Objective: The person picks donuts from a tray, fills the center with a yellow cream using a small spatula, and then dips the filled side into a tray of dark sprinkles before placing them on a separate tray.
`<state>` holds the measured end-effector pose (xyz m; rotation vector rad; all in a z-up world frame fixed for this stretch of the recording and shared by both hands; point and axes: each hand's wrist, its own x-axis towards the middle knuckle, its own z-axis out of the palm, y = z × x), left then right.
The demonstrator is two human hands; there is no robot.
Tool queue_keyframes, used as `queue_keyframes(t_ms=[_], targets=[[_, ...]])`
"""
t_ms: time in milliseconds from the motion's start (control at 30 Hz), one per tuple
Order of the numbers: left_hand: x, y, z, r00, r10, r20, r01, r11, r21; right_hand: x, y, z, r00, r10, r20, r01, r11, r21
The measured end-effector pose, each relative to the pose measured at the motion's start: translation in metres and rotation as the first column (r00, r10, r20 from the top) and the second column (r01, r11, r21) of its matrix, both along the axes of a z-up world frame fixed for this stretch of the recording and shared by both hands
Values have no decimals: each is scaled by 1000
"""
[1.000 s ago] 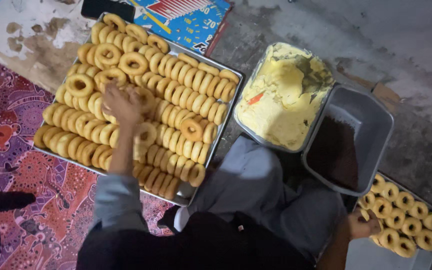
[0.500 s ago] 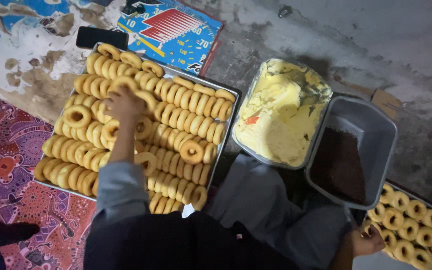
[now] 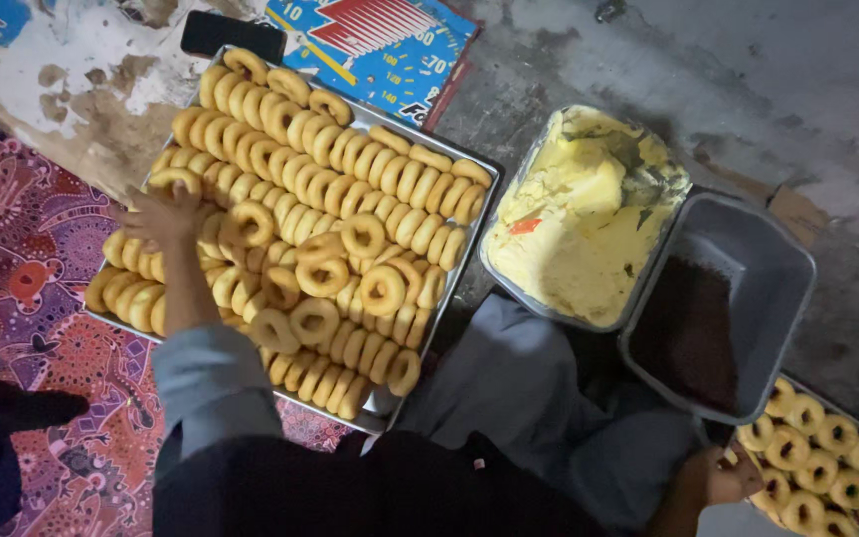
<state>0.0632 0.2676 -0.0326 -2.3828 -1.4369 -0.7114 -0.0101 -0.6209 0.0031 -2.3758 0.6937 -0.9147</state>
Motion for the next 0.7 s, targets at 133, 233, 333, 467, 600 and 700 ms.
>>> queue_keyframes(t_ms=[133, 233, 333, 467, 600, 700], targets=[[-10, 15, -35, 852, -259, 456, 493, 689, -531, -11, -9, -4, 1000, 18, -15, -20, 988, -151], [-8, -10, -50, 811, -266, 521, 539, 686, -489, -10, -14, -8, 997, 21, 81, -17, 998, -53], [-26, -51, -52, 933, -348, 95, 351, 936, -12, -4, -17, -3, 994, 55, 96, -39, 986, -162], [-40, -149, -17, 748, -529, 401, 616, 778, -124, 23, 39, 7, 960, 261, 103, -250, 962, -111], [-72, -347, 26, 604, -60, 795, 784, -134, -605, 20, 159, -4, 511, 843, 167, -818, 417, 396], [-81, -446, 51, 246, -324, 914, 889, -300, -346, 18, 210, -14, 318, 878, 357, -635, -83, 768]])
